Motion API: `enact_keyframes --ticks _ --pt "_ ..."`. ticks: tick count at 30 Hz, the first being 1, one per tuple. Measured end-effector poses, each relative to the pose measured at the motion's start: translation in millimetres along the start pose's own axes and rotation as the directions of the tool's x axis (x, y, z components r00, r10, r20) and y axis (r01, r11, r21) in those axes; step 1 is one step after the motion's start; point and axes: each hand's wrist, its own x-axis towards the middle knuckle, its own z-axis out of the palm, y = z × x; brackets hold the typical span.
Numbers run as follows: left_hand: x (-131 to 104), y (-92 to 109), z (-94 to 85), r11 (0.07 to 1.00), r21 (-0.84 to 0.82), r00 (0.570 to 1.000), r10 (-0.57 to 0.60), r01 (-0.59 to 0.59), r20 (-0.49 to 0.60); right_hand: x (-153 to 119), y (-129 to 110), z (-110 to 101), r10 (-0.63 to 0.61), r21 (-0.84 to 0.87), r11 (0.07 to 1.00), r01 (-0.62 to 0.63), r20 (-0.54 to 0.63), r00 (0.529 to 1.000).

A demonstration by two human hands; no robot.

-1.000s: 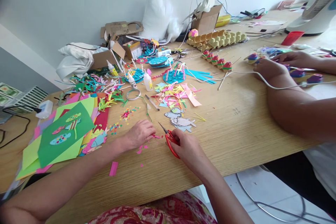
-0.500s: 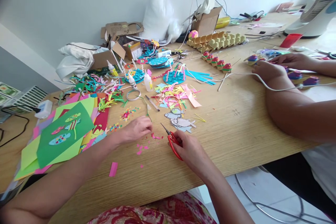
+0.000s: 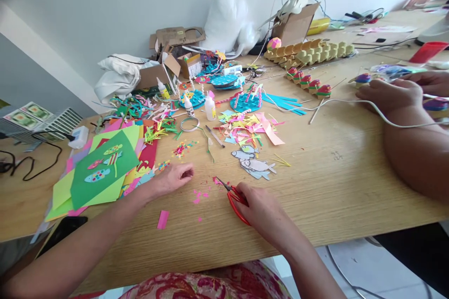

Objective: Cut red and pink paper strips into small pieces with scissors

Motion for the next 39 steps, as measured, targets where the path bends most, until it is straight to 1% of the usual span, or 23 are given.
enact_keyframes --ticks 2,7,9,11,14,17,19,22,25,28,31,33,36,39 --pt "0 -4 2.7 1.000 0.005 1.000 0.031 -0.031 -0.004 1 -1 2 -0.004 -0.012 1.000 0.004 0.011 1.000" --pt "-2 -14 12.7 0.994 0.054 0.993 0.098 -0.095 -0.069 0 -2 5 -0.004 -0.044 0.999 0.008 0.081 0.997" --pt "-4 -16 16.0 0.990 0.078 0.988 0.122 -0.115 -0.097 -3 -1 5 0.020 -0.084 0.996 -0.011 0.098 0.995" --pt "-9 -17 18.4 0.982 0.136 0.980 0.148 -0.130 -0.131 -7 -1 2 0.071 -0.140 0.988 -0.057 0.102 0.992" --pt "-18 -19 21.0 0.962 0.247 0.972 0.158 -0.112 -0.176 -14 2 -3 0.139 -0.201 0.972 -0.120 0.088 0.986" --pt "-27 -20 24.3 0.947 0.313 0.966 0.145 -0.073 -0.213 -20 9 -7 0.162 -0.214 0.966 -0.145 0.067 0.984" --pt "-30 -19 27.6 0.935 0.347 0.965 0.157 -0.077 -0.208 -23 13 -8 0.175 -0.220 0.962 -0.159 0.057 0.983" --pt "-33 -16 34.4 0.921 0.375 0.968 0.180 -0.104 -0.174 -26 20 -8 0.193 -0.241 0.955 -0.173 0.064 0.979" --pt "-39 -12 41.9 0.922 0.376 0.974 0.158 -0.088 -0.160 -27 26 -6 0.213 -0.289 0.940 -0.181 0.083 0.974" --pt "-49 -7 46.6 0.925 0.369 0.979 0.153 -0.092 -0.137 -27 31 -3 0.214 -0.342 0.923 -0.176 0.075 0.974" --pt "-59 -3 44.7 0.932 0.340 0.980 0.171 -0.128 -0.101 -26 34 -2 0.222 -0.363 0.913 -0.188 0.054 0.974" --pt "-63 -2 40.3 0.939 0.320 0.981 0.167 -0.127 -0.100 -25 35 -2 0.231 -0.368 0.908 -0.199 0.045 0.972" --pt "-63 -4 35.1 0.944 0.315 0.985 0.134 -0.095 -0.106 -22 33 -3 0.226 -0.374 0.906 -0.197 0.034 0.974" --pt "-58 -5 37.0 0.942 0.321 0.988 0.128 -0.095 -0.084 -21 32 -4 0.223 -0.379 0.905 -0.192 0.039 0.974"
